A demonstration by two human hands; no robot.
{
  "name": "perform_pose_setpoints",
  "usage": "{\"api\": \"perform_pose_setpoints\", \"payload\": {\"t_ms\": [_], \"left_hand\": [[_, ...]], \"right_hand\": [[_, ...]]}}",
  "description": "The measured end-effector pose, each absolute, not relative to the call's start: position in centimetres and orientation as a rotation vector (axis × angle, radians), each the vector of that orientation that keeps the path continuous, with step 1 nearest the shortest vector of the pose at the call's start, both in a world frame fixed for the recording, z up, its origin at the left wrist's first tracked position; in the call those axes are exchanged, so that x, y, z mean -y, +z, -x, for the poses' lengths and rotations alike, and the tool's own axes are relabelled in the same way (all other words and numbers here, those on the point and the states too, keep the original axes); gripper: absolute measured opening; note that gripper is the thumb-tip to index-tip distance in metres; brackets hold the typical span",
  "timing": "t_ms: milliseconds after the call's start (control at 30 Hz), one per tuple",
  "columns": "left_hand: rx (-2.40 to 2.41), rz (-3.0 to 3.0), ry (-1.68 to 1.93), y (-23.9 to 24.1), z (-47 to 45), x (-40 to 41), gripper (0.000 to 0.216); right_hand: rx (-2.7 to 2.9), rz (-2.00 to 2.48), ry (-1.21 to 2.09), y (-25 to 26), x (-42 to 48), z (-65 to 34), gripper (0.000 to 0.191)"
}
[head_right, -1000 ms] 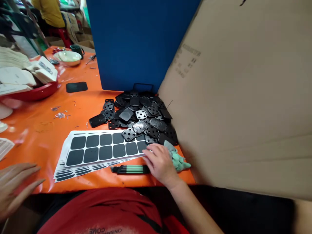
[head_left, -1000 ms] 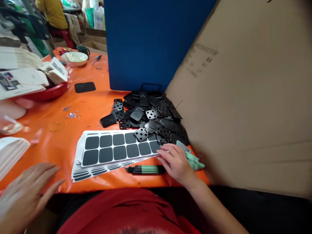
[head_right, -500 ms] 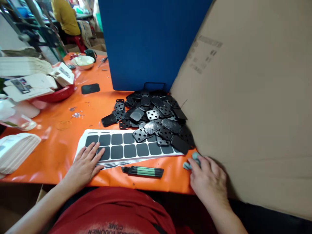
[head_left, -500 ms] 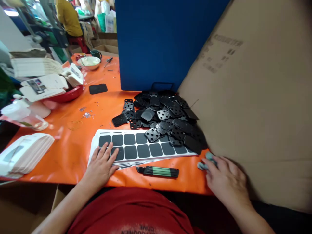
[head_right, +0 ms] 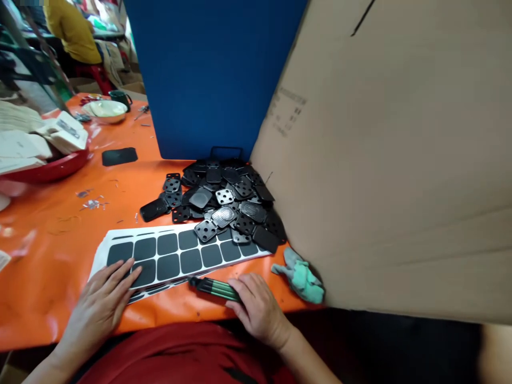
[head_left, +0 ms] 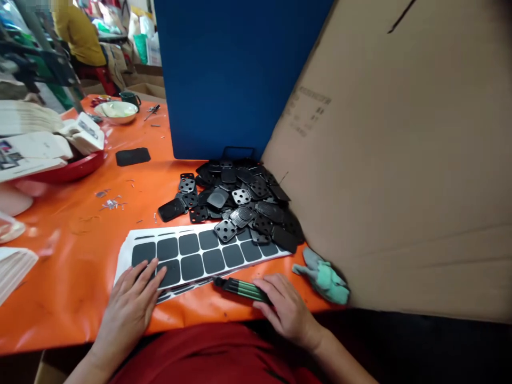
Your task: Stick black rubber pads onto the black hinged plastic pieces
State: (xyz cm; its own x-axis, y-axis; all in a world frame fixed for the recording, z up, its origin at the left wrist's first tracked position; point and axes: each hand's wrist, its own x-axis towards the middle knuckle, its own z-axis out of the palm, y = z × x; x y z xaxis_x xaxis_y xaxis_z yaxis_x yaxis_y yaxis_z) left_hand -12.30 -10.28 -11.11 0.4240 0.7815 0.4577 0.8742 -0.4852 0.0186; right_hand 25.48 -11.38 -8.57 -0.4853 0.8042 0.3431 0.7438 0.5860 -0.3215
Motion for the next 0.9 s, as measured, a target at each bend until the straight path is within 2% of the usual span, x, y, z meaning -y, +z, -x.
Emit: {"api": "perform_pose_setpoints", "payload": {"t_ms": [167,267,367,467,533,600,667,800,900], "left_hand": [[1.421,2.453,-0.623,-10.8,12.2,10.3,0.043],[1.419,2.461,-0.616,-10.8,12.3,10.2,0.045],[1.410,2.471,-0.621,-11.0,12.5,10.3,0.045],[1.395,2.477,-0.639,-11.2,12.6,10.3,0.046],[1.401,2.470,-0.648,-11.3,12.7,10.3,0.046],[1.412,2.464,-0.655,-11.4,12.7,10.2,0.045],[1.434,2.466,-0.654,-11.4,12.6,10.2,0.045],[1.506,2.464,-0.609,-10.9,12.3,10.5,0.045],[1.535,2.462,-0.577,-10.6,11.8,10.8,0.043]], "right_hand": [[2.028,1.567,-0.262,-7.7,12.0,-31.4,0.033],[1.753,1.888,-0.448,-8.3,12.1,-34.0,0.043],[1.519,1.997,-0.260,-9.5,12.3,-34.2,0.054],[1.297,1.918,0.134,-10.2,12.4,-32.7,0.049],[1.238,1.870,0.273,-10.2,12.4,-32.0,0.045],[1.338,1.880,0.111,-9.9,12.4,-32.0,0.046],[1.538,1.958,-0.199,-9.6,12.6,-32.7,0.045],[1.910,2.104,-0.621,-9.2,13.4,-33.6,0.035],[2.077,1.918,-0.654,-9.2,13.5,-32.4,0.039]]}}
